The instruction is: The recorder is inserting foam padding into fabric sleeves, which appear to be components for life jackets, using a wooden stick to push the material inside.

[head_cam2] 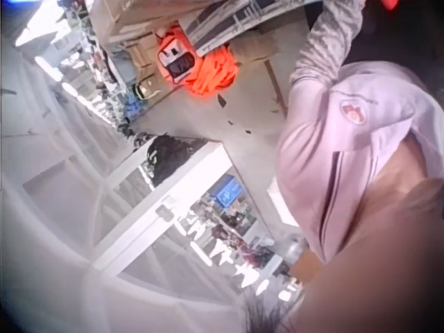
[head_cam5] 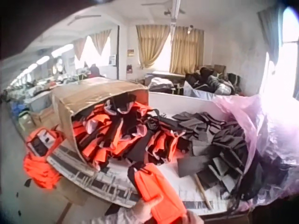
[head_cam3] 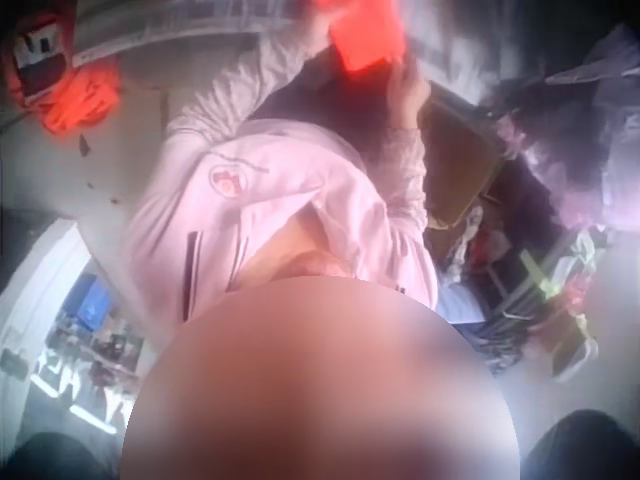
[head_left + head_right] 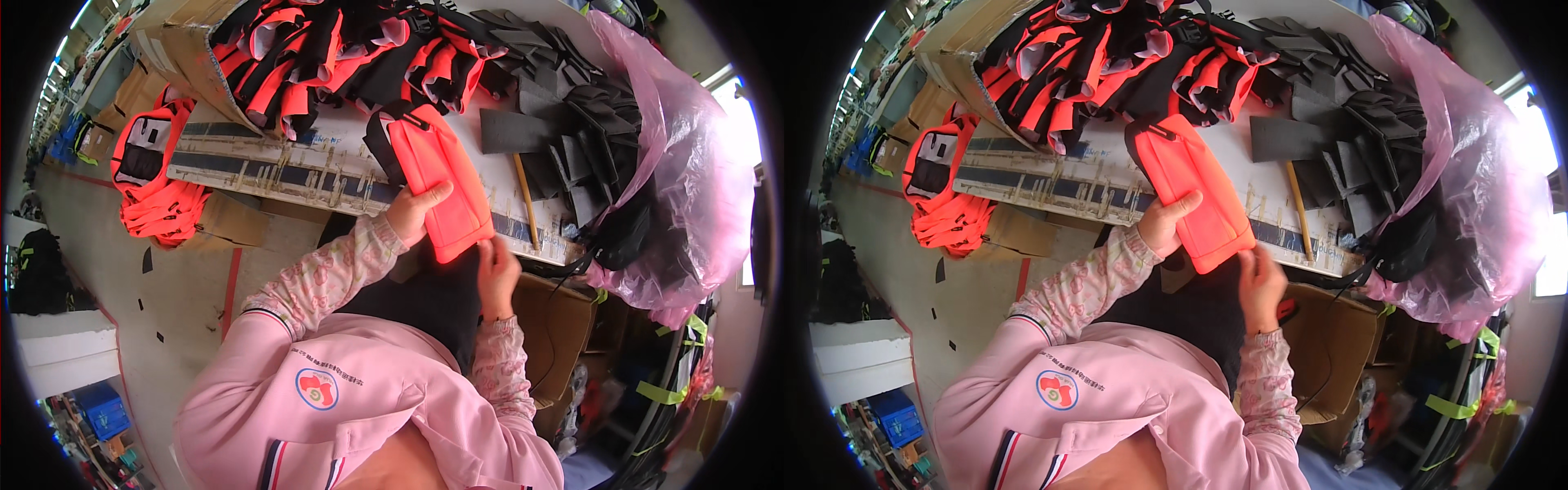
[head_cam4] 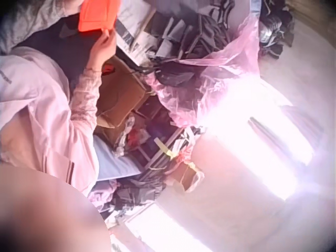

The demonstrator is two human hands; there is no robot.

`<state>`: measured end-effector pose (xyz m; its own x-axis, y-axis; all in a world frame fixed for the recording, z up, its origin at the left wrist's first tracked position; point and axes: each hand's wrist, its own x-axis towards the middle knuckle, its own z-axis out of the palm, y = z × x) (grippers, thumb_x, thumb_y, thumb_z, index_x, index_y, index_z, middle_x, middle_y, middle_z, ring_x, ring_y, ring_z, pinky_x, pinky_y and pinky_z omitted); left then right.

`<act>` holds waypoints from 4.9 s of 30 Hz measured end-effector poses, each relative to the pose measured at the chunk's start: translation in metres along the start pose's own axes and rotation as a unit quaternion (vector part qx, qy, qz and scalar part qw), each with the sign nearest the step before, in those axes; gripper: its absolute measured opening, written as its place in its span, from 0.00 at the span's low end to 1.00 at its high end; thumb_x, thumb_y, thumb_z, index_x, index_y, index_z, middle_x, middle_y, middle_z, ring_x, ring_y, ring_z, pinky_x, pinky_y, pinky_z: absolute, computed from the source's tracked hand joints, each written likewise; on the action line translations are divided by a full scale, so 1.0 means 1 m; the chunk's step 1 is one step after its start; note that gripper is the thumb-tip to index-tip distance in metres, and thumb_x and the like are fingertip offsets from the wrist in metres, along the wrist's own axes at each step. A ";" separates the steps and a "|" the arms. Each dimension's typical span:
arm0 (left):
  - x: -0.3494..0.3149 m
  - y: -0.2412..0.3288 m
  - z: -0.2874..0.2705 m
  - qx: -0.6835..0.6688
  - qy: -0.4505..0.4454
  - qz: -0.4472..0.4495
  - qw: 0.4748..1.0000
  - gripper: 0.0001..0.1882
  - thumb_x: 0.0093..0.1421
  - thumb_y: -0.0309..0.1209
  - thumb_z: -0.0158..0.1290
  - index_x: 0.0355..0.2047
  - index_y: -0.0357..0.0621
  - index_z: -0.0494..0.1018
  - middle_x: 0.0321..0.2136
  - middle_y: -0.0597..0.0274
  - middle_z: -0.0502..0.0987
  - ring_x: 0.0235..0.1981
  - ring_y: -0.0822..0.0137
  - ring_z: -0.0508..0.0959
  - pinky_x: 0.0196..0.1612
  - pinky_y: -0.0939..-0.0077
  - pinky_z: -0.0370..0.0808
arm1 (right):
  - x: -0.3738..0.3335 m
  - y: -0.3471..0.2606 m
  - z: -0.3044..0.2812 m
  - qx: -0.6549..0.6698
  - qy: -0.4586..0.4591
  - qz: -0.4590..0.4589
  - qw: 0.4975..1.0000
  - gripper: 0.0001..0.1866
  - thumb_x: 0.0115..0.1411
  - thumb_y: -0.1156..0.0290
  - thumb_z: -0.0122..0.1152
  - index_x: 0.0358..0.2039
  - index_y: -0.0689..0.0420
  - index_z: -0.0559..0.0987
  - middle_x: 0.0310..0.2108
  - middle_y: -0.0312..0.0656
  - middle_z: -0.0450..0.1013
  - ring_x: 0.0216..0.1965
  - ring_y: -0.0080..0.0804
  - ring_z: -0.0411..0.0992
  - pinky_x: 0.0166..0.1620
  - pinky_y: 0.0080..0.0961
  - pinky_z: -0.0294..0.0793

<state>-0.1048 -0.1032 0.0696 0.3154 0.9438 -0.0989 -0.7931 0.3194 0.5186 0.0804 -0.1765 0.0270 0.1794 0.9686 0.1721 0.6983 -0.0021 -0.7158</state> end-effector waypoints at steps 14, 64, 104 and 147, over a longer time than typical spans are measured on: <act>0.027 0.049 -0.006 -0.015 -0.044 -0.008 0.999 0.19 0.58 0.33 0.51 0.48 0.38 0.65 0.45 0.56 0.72 0.46 0.59 0.73 0.51 0.61 0.70 | 0.061 0.101 -0.042 -0.281 0.095 0.084 0.951 0.11 0.50 0.69 0.59 0.36 0.54 0.76 0.33 0.45 0.69 0.36 0.46 0.69 0.38 0.38 0.68; 0.035 0.055 -0.004 0.081 0.020 0.026 0.996 0.14 0.52 0.25 0.56 0.41 0.38 0.70 0.36 0.57 0.76 0.37 0.62 0.77 0.42 0.64 0.75 | -0.041 0.039 -0.065 0.061 -0.109 -0.075 0.989 0.10 0.57 0.69 0.57 0.23 0.61 0.73 0.12 0.43 0.61 0.12 0.32 0.61 0.18 0.23 0.59; -0.002 0.026 0.031 0.128 -0.019 0.074 0.989 0.18 0.54 0.23 0.54 0.46 0.40 0.67 0.42 0.59 0.73 0.42 0.62 0.75 0.49 0.63 0.72 | -0.002 0.050 -0.152 0.064 0.169 -0.011 0.984 0.11 0.60 0.70 0.50 0.24 0.62 0.73 0.16 0.33 0.63 0.20 0.16 0.59 0.23 0.17 0.60; 0.239 0.041 -0.039 0.853 0.086 0.344 0.384 0.05 0.47 0.32 0.56 0.26 0.48 0.76 0.28 0.62 0.74 0.37 0.63 0.74 0.38 0.61 0.69 | 0.101 0.021 0.010 -0.223 0.184 -0.054 0.956 0.26 0.49 0.73 0.58 0.51 0.51 0.67 0.57 0.48 0.55 0.63 0.47 0.46 0.63 0.50 0.41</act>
<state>-0.0822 0.1390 0.0337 0.1811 0.7938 0.5806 0.8828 -0.3914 0.2599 0.1065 -0.0759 0.0230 0.2630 0.8165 0.5139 0.9380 -0.0917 -0.3343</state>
